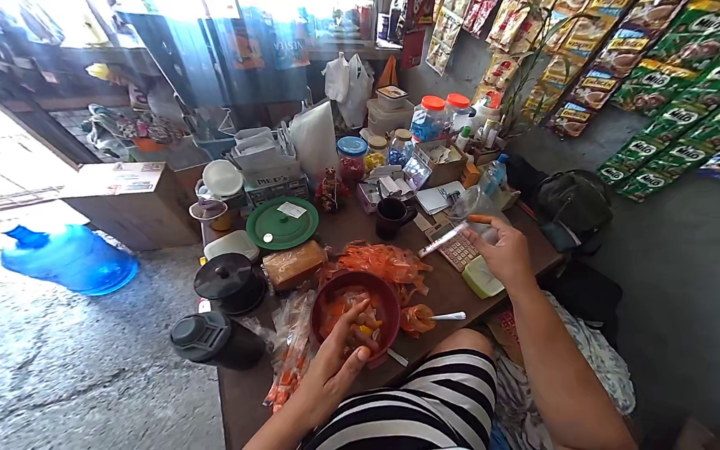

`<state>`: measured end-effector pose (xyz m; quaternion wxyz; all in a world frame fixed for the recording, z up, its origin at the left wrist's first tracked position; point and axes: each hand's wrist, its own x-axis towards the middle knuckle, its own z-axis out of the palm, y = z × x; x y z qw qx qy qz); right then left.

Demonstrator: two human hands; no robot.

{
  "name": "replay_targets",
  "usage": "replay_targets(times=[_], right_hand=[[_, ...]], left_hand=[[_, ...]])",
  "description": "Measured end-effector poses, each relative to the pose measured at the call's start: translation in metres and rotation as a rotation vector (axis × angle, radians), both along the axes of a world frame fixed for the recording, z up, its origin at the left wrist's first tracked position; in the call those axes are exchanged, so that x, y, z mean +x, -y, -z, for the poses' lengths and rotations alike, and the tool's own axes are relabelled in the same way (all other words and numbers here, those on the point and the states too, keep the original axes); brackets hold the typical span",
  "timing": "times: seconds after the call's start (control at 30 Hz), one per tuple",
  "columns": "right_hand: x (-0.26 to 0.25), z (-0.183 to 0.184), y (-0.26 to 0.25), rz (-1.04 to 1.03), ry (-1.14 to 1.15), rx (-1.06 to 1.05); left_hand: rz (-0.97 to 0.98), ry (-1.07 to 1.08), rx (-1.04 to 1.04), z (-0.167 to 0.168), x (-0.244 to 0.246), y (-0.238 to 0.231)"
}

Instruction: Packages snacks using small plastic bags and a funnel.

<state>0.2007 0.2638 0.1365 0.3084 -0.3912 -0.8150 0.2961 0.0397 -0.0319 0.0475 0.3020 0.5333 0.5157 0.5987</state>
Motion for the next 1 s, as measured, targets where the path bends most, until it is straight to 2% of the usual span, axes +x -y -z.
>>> replay_targets(times=[0.13,0.23,0.4,0.57,0.73,0.9,1.0], right_hand=[[0.0,-0.013,0.046,-0.247,-0.318,-0.184],[-0.003,-0.021,0.084,-0.429,-0.496,-0.316],[-0.015,-0.024,0.125,-0.533,-0.688,-0.359],[-0.013,-0.021,0.135,-0.556,-0.746,-0.329],[-0.003,-0.02,0.138,-0.588,-0.741,-0.353],[-0.005,-0.013,0.159,-0.693,-0.624,-0.265],[0.002,-0.015,0.166,-0.709,-0.614,-0.216]], left_hand=[[-0.032,-0.136,0.018,-0.021,0.004,-0.035],[0.014,-0.195,0.041,-0.045,0.019,-0.07],[0.208,-0.06,0.113,-0.052,0.045,-0.099],[0.369,0.029,0.083,-0.043,0.04,-0.086],[0.26,-0.212,0.093,-0.035,0.027,-0.07],[0.274,-0.196,0.254,-0.052,0.033,-0.073],[0.265,-0.326,0.281,-0.052,0.033,-0.067]])
